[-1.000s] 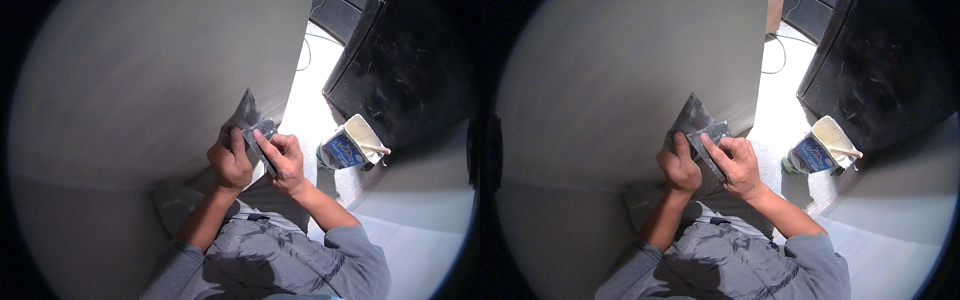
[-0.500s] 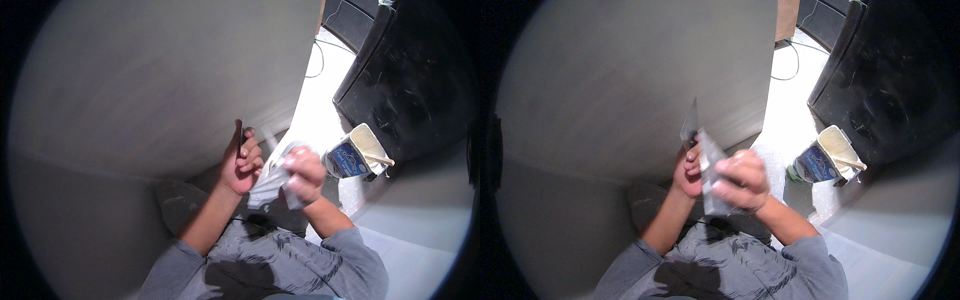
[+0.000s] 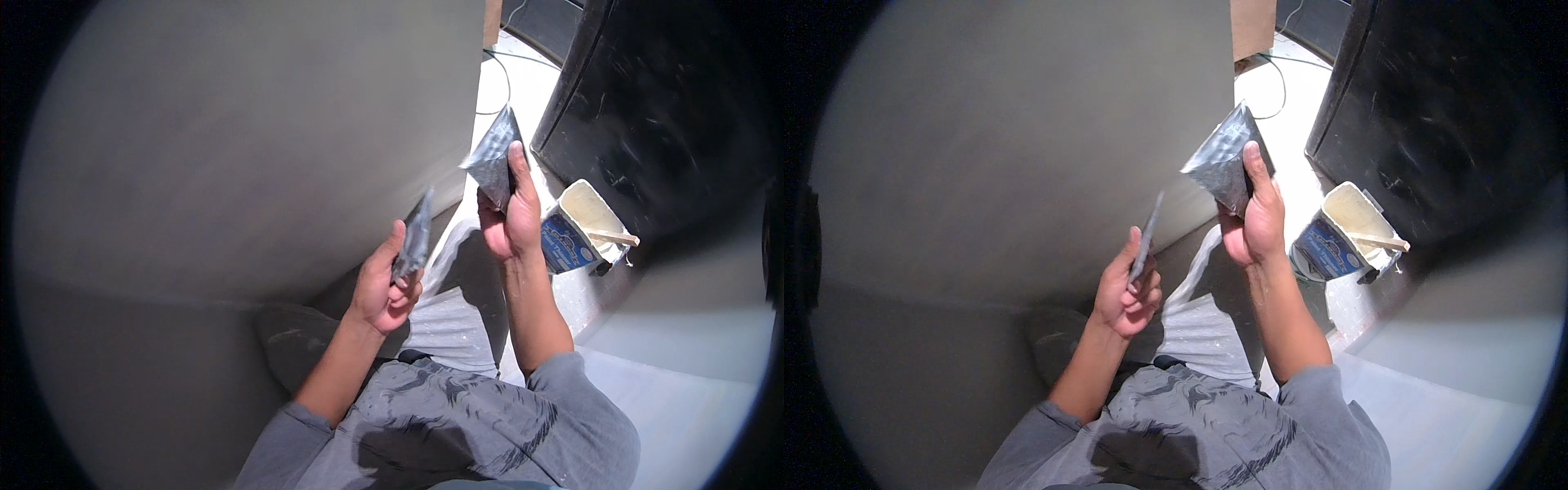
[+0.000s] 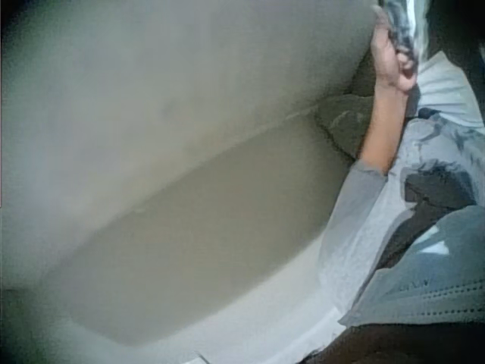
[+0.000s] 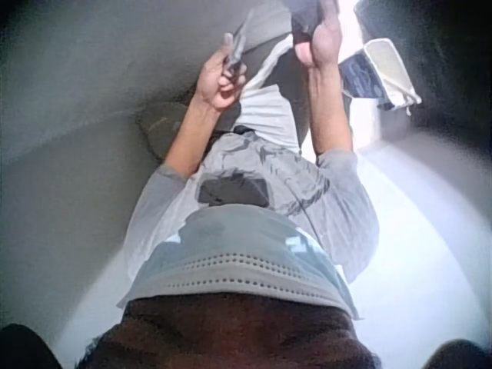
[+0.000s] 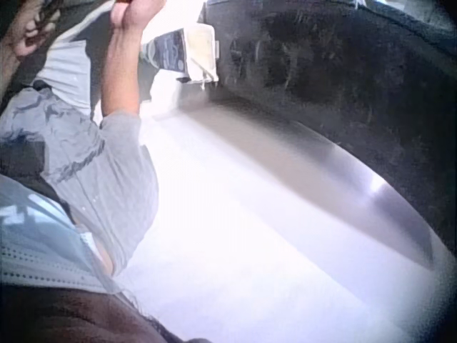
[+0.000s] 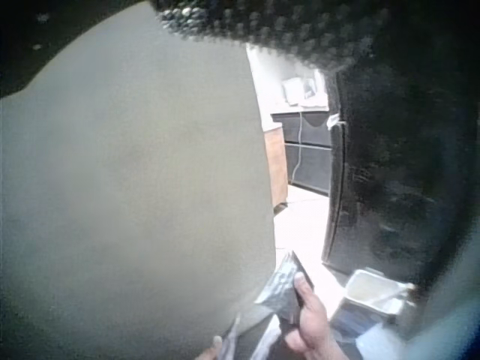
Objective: The person scoops wall compound from a bucket using a putty knife and applies it to a wall corner with a trowel. They repeatedly smooth the compound along the corner and scrape excess material back into the bucket.
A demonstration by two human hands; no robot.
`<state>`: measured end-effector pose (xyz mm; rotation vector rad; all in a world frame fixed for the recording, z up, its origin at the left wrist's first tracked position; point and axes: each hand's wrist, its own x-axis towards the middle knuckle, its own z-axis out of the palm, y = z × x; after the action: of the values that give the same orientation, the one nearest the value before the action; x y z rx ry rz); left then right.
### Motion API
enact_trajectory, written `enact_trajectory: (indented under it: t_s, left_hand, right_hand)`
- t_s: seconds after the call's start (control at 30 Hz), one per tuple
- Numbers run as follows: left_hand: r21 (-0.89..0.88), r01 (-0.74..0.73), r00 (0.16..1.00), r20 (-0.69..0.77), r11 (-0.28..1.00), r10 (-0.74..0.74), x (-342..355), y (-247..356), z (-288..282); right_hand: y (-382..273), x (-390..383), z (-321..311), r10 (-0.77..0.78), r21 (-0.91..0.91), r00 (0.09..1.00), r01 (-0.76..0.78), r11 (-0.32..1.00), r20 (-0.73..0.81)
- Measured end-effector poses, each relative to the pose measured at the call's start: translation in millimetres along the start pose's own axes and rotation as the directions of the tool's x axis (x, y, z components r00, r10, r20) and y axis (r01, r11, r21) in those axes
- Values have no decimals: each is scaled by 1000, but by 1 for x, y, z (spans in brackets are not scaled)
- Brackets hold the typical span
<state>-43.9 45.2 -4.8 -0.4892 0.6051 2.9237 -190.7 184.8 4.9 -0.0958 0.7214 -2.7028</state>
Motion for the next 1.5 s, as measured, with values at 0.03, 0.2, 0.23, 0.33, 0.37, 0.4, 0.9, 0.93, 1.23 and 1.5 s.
enact_trajectory:
  t_s: [0.03,0.2,0.23,0.33,0.37,0.4,0.9,0.93,1.23,1.5]
  left_hand:
    - [105,34,997,-78,994,-26,-2,-2,7]
    - [205,45,991,-134,978,-18,3,-16,26]
    - [179,49,990,-140,983,-24,5,-14,26]
    - [124,36,985,-175,992,-14,8,-7,18]
    - [110,28,982,-188,994,-7,9,-5,16]
    - [93,5,983,-183,996,12,8,-3,17]
    - [277,-8,977,-204,961,67,5,12,15]
    - [297,-57,955,-262,953,139,6,16,15]
    - [481,-372,863,-135,794,486,5,7,-2]
    - [416,-413,878,-56,810,476,7,-5,-16]
  right_hand:
    - [3,5,-15,138,-20,990,-138,990,-28]
    - [33,0,-26,323,-104,944,-315,943,66]
    - [32,-5,-28,358,-119,924,-344,932,134]
    - [32,-20,-24,372,-287,920,-326,901,121]
    - [26,-25,-27,435,-281,876,-373,884,207]
    - [24,-30,-31,456,-296,865,-389,872,208]
    - [12,-18,-75,608,-613,731,-335,716,310]
    - [8,-24,-74,622,-613,759,-400,681,196]
    - [0,-26,-29,-89,-498,988,139,856,123]
    - [33,-42,-37,-347,-524,925,376,764,157]
